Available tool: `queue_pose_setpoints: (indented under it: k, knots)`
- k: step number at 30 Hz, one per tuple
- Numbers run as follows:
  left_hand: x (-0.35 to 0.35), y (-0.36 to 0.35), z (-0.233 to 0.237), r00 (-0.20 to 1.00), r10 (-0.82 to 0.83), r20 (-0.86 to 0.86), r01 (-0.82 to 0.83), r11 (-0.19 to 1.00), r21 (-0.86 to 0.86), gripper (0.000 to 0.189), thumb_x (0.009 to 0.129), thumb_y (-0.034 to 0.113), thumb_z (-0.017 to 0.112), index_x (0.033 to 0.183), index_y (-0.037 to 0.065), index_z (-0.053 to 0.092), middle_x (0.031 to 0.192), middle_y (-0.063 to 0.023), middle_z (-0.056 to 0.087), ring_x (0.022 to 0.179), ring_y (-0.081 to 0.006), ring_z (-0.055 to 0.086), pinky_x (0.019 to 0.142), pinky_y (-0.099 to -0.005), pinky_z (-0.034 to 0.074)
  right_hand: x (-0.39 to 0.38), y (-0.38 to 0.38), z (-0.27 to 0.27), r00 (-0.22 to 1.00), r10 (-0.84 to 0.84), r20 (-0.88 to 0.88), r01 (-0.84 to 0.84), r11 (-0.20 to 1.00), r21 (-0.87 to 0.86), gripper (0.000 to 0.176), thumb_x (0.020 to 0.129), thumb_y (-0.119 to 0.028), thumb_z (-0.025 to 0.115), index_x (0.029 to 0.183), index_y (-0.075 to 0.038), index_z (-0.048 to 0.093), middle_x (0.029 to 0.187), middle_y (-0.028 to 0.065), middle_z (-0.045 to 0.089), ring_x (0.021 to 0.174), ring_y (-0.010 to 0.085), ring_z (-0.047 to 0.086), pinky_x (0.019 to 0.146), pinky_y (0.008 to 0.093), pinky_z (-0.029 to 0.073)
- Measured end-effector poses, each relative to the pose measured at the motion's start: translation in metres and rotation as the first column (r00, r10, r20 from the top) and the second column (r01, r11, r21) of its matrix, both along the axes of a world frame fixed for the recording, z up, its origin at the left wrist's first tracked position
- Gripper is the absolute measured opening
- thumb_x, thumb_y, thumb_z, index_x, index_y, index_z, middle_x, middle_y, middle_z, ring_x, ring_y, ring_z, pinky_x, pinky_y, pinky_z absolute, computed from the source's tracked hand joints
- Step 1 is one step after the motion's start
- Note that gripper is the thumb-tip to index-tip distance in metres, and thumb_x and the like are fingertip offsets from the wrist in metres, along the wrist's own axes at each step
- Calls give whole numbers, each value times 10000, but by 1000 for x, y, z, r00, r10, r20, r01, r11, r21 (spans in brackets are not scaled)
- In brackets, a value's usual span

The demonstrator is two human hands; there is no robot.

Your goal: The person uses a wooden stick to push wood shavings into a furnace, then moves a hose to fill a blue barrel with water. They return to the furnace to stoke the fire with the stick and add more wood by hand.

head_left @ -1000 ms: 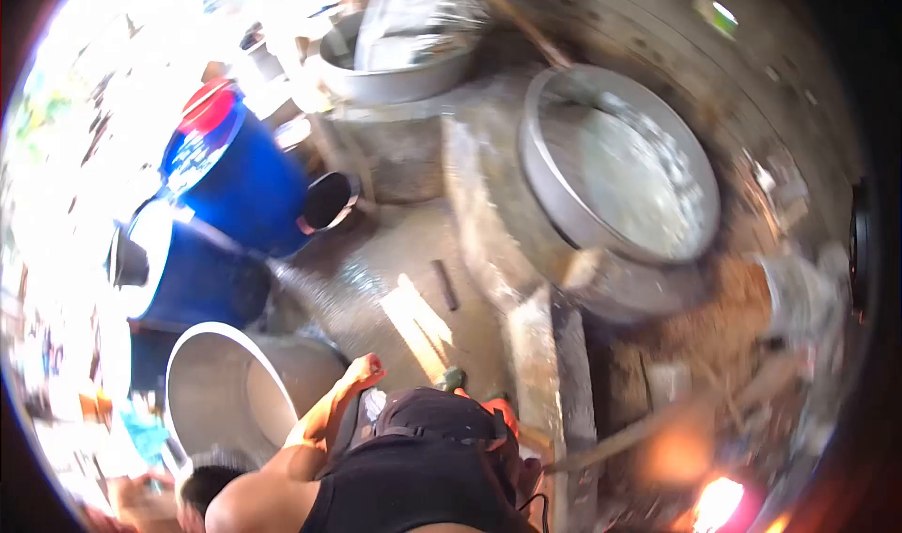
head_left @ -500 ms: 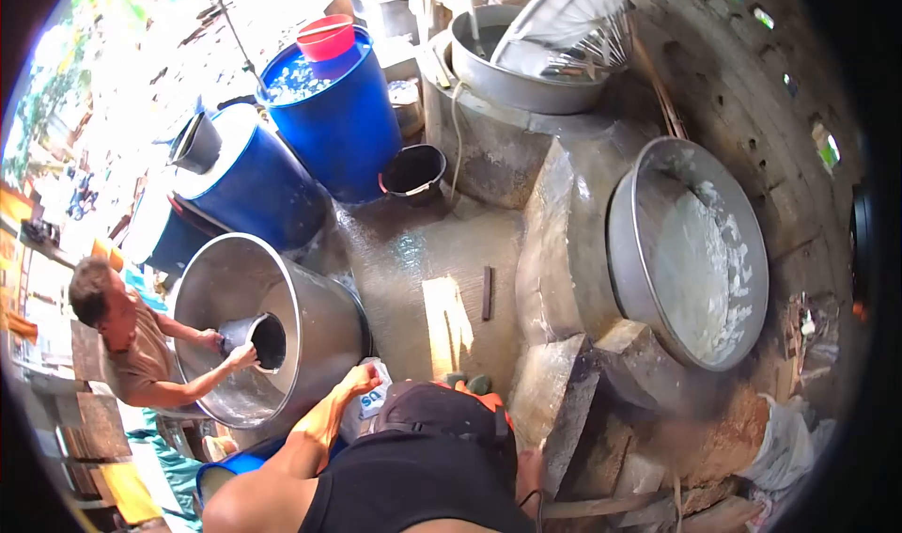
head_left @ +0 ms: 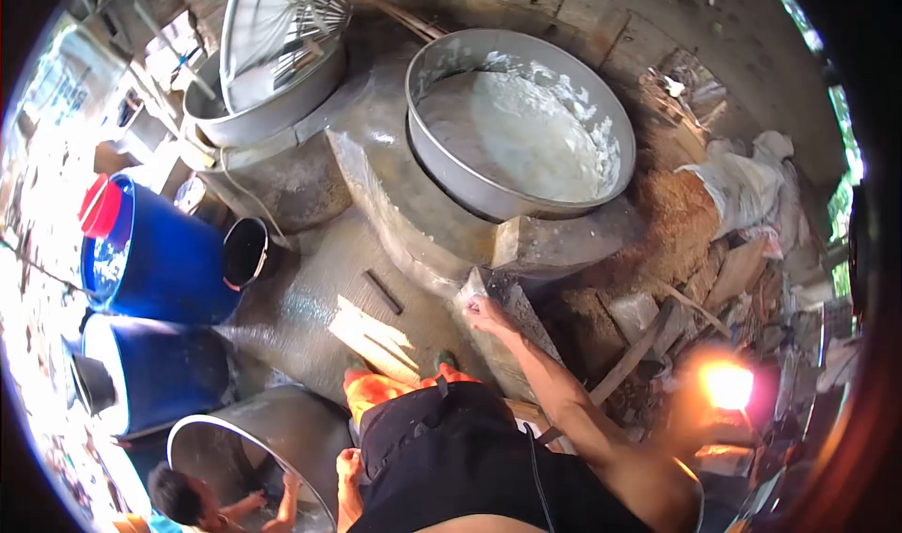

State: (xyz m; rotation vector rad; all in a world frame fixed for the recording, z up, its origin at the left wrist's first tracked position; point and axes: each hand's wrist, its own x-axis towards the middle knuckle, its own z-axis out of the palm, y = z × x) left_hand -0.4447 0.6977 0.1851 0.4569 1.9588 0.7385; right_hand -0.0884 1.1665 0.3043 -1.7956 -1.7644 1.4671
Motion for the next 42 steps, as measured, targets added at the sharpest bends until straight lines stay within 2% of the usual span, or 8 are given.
queue_pose_setpoints:
  k: [8, 10, 17, 21, 29, 34, 39, 42]
  knots:
    - [-170, 50, -18, 939, 260, 227, -290, 950, 113, 55, 865, 91, 581, 867, 80, 527, 696, 3, 550, 527, -108, 535, 456, -248, 459, 1, -110, -74, 788, 314, 529, -353, 935, -29, 119, 707, -87, 559, 702, -60, 674, 704, 185, 648, 680, 334, 645, 658, 421, 502]
    - [-231, 68, -24, 960, 213, 180, -269, 876, 401, 97, 879, 113, 585, 894, 103, 490, 702, 5, 527, 515, -114, 522, 392, -259, 433, -25, -131, -15, 880, 269, 393, -58, 880, -471, 109, 716, -139, 631, 651, -60, 671, 614, 117, 630, 543, 200, 616, 491, 340, 470]
    - [-434, 152, 41, 930, 306, -205, -213, 901, 378, 95, 884, 119, 573, 925, 37, 548, 726, -19, 555, 587, -97, 509, 528, -242, 442, -140, -178, -14, 932, 97, 349, 73, 894, -443, 160, 779, -164, 616, 869, -52, 687, 767, 107, 689, 643, 193, 662, 546, 356, 506]
    - [-503, 208, 96, 848, 376, -374, -237, 899, 369, 114, 884, 148, 582, 873, 37, 602, 713, -23, 596, 624, -105, 573, 591, -259, 473, -217, -146, -27, 904, 217, 369, -178, 975, -136, 242, 784, -143, 583, 983, -38, 670, 787, 126, 680, 666, 153, 655, 584, 294, 509]
    - [-540, 254, 100, 895, 291, -337, -186, 932, 312, 125, 866, 150, 589, 895, 33, 620, 705, -36, 610, 621, -110, 569, 604, -269, 475, -338, -35, -29, 982, 100, 162, -43, 945, -323, 177, 733, -32, 627, 909, -42, 642, 702, 61, 664, 602, 132, 622, 517, 288, 483]
    - [-570, 212, 63, 791, 223, -569, -92, 964, 249, 191, 828, 218, 607, 877, 34, 626, 808, -149, 640, 799, -308, 621, 750, -388, 484, -368, 22, -100, 964, 221, 145, -178, 949, -260, 138, 749, -75, 569, 777, -43, 701, 656, 112, 662, 531, 178, 624, 463, 318, 481]
    - [-602, 174, 71, 731, 573, -369, -516, 819, 251, 98, 839, 124, 605, 877, 35, 616, 750, -74, 619, 685, -171, 602, 660, -304, 492, -443, 109, -166, 361, 750, 554, -743, 591, -315, 196, 762, -141, 537, 777, -28, 696, 745, 140, 692, 624, 239, 669, 621, 388, 519]
    - [-635, 175, 109, 595, 629, -500, -478, 777, 410, 61, 852, 70, 589, 890, 25, 605, 754, -39, 561, 639, -115, 513, 605, -260, 443, -541, 172, -157, 743, 603, 290, -555, 798, -235, 197, 805, -129, 512, 630, -66, 578, 547, 92, 596, 413, 188, 537, 389, 347, 413]
